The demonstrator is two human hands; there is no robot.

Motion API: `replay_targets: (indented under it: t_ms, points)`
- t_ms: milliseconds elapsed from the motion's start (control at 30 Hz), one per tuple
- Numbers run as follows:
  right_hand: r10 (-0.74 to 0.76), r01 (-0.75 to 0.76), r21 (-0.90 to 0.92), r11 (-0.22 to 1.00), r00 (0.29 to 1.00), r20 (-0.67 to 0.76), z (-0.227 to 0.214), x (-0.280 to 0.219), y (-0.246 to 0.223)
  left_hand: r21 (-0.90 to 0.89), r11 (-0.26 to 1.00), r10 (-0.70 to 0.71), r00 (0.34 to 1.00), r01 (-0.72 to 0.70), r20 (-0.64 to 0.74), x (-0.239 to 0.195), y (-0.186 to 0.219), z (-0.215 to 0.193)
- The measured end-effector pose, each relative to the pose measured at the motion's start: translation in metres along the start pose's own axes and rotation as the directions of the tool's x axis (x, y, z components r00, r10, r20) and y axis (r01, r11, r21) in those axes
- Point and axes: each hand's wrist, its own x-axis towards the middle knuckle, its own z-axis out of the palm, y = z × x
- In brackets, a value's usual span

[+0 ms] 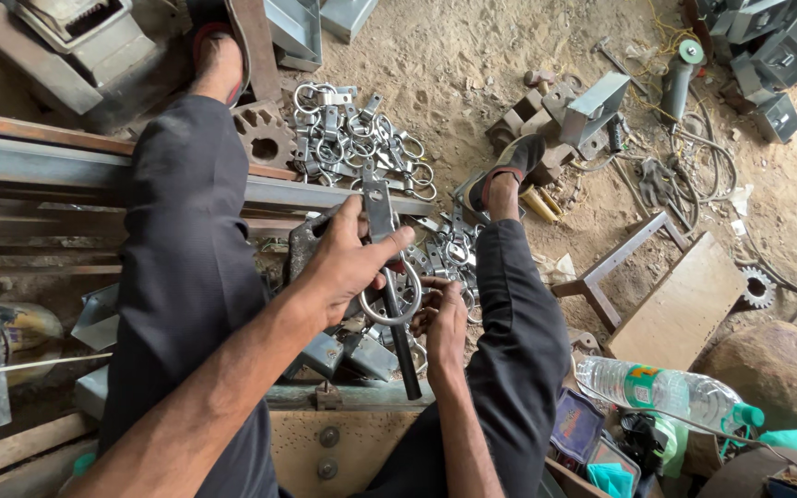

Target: The person assembles metal latches by placing a metal plate on an anvil, aligning a ring and a pin, and using a hammer to strike and secure the assembly. They repeat the process for several units, handling the rings and pins by hand and placing the finished components aside.

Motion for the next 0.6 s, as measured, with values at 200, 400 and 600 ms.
replay_targets:
  t_ms: [200, 400, 600]
  points:
    - [0.172, -0.164, -0.243, 0.956, 0.985, 0.011, -0.016, 0.031, 0.033, -0.154, 0.985, -0.08, 0.996, 0.075, -0.029, 0.002, -0.003, -0.005]
    - [0.128, -0.103, -0.386, 0.917, 0.991, 0.038, -0.011, 0.091, 0.089, -0.072, 0.995, -0.069, 0.994, 0.063, -0.082, 0.001, -0.004, -0.015]
    - [0.177, -0.11, -0.521, 0.846, 0.981, 0.08, 0.008, 0.135, 0.157, -0.088, 0.994, -0.067, 0.99, 0.056, -0.125, 0.005, -0.004, -0.019]
